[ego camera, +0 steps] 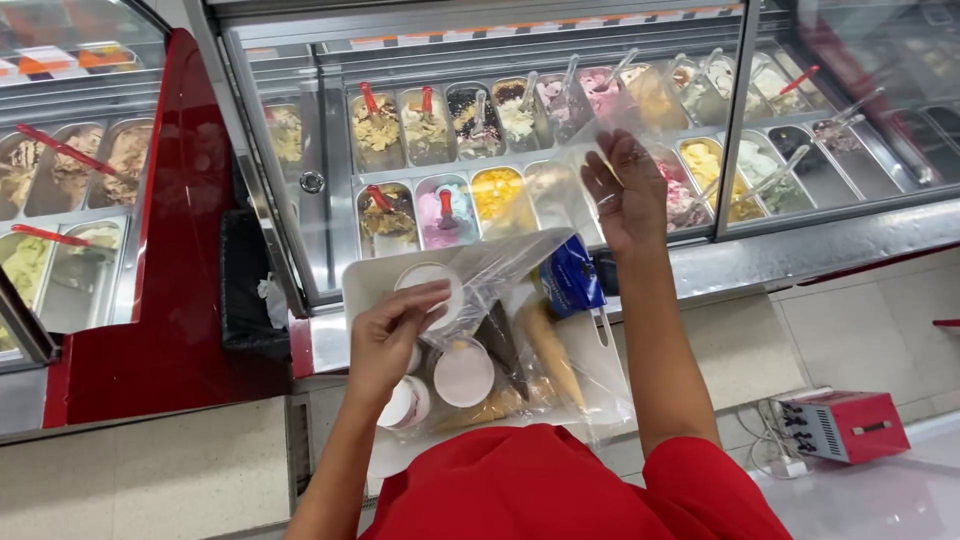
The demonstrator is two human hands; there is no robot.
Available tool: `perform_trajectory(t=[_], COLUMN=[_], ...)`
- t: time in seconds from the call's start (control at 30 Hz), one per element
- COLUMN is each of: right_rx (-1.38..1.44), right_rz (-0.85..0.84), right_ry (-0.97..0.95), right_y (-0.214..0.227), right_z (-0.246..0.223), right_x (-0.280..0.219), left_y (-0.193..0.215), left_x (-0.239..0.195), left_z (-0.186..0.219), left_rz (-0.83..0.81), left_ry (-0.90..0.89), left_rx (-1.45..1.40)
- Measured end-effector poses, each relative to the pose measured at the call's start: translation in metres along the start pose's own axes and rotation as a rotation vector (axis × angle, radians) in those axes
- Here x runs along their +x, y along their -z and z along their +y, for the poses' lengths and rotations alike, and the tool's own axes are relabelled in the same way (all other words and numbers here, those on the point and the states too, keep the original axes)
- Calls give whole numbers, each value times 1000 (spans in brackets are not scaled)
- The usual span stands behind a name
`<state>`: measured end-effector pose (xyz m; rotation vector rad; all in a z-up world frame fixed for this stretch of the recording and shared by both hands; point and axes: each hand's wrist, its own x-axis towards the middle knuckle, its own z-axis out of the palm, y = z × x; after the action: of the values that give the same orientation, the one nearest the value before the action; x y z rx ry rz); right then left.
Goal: Organizing ice cream cups, cones, and napkins into a tray.
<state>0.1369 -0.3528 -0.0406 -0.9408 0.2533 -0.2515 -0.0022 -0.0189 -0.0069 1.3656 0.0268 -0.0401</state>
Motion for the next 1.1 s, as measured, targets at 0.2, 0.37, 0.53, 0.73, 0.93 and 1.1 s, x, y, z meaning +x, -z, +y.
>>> perform_trajectory(t=[0.2,0.37,0.53,0.73,0.93,1.1], right_rx=[-150,-603,-664,-858,-1094,-1208], right_rz=[-206,-583,-669,-737,-461,-367], right_ry=[103,50,301,309,223,594], right_y=[-8,-78,-115,-192,-196,-157], right_z=[-35,-6,25,16,33,21], right_x=[-25,-82,-8,160,287,266], left_y=[-38,-66,-52,-3,29,51], left_x=[16,39,49,22,4,-3], left_z=[-22,-21,-33,-7,-13,-20], left_rz=[-140,67,111,322,466,463], left_ry=[94,-116,-252,-356,-271,-282], left_rx=[65,-46,91,292,411,471])
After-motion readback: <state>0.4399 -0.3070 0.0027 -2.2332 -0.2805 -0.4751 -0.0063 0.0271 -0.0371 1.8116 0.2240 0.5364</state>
